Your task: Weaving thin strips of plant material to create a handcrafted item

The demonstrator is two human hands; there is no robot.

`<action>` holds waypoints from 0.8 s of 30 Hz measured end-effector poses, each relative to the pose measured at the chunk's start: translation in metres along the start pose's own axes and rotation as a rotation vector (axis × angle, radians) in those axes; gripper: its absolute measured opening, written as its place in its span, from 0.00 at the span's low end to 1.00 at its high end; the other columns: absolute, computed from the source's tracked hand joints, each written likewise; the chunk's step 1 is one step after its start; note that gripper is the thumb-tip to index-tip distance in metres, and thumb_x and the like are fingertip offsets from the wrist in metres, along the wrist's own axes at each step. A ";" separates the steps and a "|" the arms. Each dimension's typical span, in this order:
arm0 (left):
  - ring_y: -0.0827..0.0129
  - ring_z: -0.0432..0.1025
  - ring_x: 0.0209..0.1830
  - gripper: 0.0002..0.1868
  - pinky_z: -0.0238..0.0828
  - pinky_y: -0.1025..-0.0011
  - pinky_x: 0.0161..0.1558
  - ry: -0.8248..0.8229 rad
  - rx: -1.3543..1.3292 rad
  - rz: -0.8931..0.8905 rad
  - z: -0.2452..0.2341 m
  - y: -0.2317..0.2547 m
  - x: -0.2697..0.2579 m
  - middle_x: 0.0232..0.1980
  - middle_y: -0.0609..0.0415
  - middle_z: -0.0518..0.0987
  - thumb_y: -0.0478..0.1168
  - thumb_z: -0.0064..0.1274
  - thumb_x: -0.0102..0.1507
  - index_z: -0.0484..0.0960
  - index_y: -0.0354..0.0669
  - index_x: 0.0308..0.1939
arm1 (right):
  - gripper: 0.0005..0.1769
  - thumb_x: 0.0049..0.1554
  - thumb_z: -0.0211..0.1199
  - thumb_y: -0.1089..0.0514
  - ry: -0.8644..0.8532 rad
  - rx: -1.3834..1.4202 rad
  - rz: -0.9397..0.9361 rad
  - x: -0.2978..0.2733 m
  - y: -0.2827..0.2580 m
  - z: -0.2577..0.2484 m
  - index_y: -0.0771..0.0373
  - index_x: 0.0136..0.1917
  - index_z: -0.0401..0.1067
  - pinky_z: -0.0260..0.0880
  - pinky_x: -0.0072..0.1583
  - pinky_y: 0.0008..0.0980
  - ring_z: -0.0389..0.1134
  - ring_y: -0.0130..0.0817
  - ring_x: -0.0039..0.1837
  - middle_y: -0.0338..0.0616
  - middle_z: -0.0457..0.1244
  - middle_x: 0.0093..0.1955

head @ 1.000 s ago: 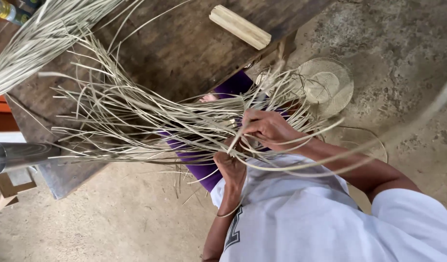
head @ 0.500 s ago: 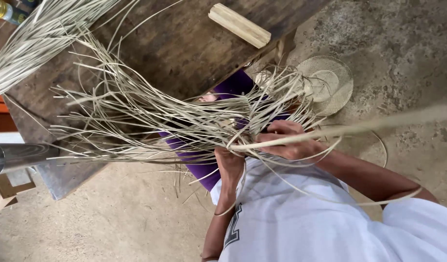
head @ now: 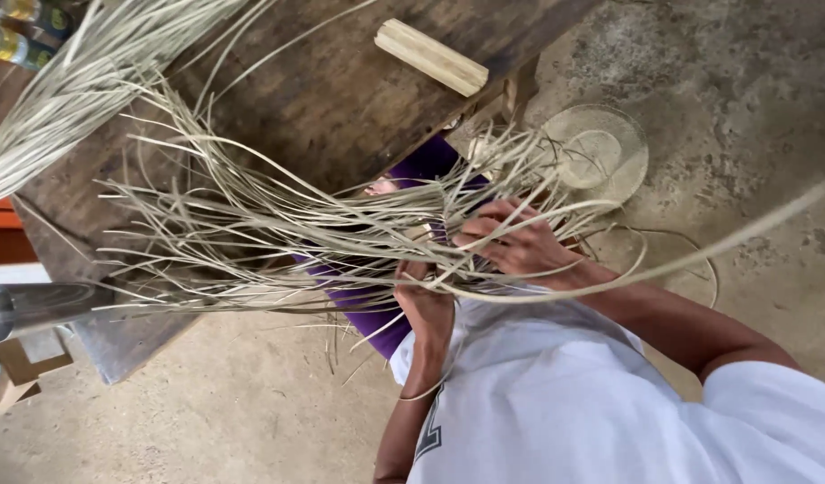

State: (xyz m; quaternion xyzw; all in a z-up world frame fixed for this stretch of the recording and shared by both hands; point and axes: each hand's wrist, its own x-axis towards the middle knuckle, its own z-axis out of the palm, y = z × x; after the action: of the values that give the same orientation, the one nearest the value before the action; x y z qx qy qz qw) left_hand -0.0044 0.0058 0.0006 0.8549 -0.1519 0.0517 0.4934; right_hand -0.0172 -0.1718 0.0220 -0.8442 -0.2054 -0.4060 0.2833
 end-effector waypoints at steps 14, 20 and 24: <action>0.60 0.73 0.45 0.14 0.31 0.51 0.67 -0.063 -0.082 -0.117 -0.004 0.026 0.000 0.34 0.54 0.80 0.32 0.61 0.49 0.74 0.37 0.36 | 0.04 0.54 0.53 0.57 -0.052 -0.021 0.057 -0.059 -0.030 0.013 0.55 0.38 0.68 0.59 0.56 0.41 0.64 0.36 0.43 0.39 0.63 0.44; 0.70 0.67 0.41 0.09 0.37 0.46 0.58 0.075 0.362 -0.005 -0.013 0.055 0.010 0.33 0.65 0.76 0.45 0.60 0.53 0.79 0.56 0.35 | 0.11 0.55 0.55 0.59 -0.040 1.207 1.261 -0.035 -0.044 0.012 0.70 0.47 0.69 0.66 0.25 0.30 0.65 0.36 0.25 0.52 0.61 0.28; 0.46 0.65 0.51 0.10 0.47 0.39 0.56 0.139 0.345 0.400 -0.035 0.059 0.018 0.45 0.44 0.74 0.41 0.60 0.52 0.79 0.41 0.32 | 0.26 0.55 0.53 0.50 -0.124 1.501 1.291 -0.030 -0.044 0.009 0.69 0.60 0.57 0.72 0.27 0.42 0.69 0.50 0.27 0.64 0.65 0.31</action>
State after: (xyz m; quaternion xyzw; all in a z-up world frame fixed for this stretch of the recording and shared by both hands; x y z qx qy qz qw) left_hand -0.0030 0.0046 0.0717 0.8738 -0.2724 0.2315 0.3297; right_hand -0.0553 -0.1357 0.0067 -0.4157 0.0754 0.1065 0.9001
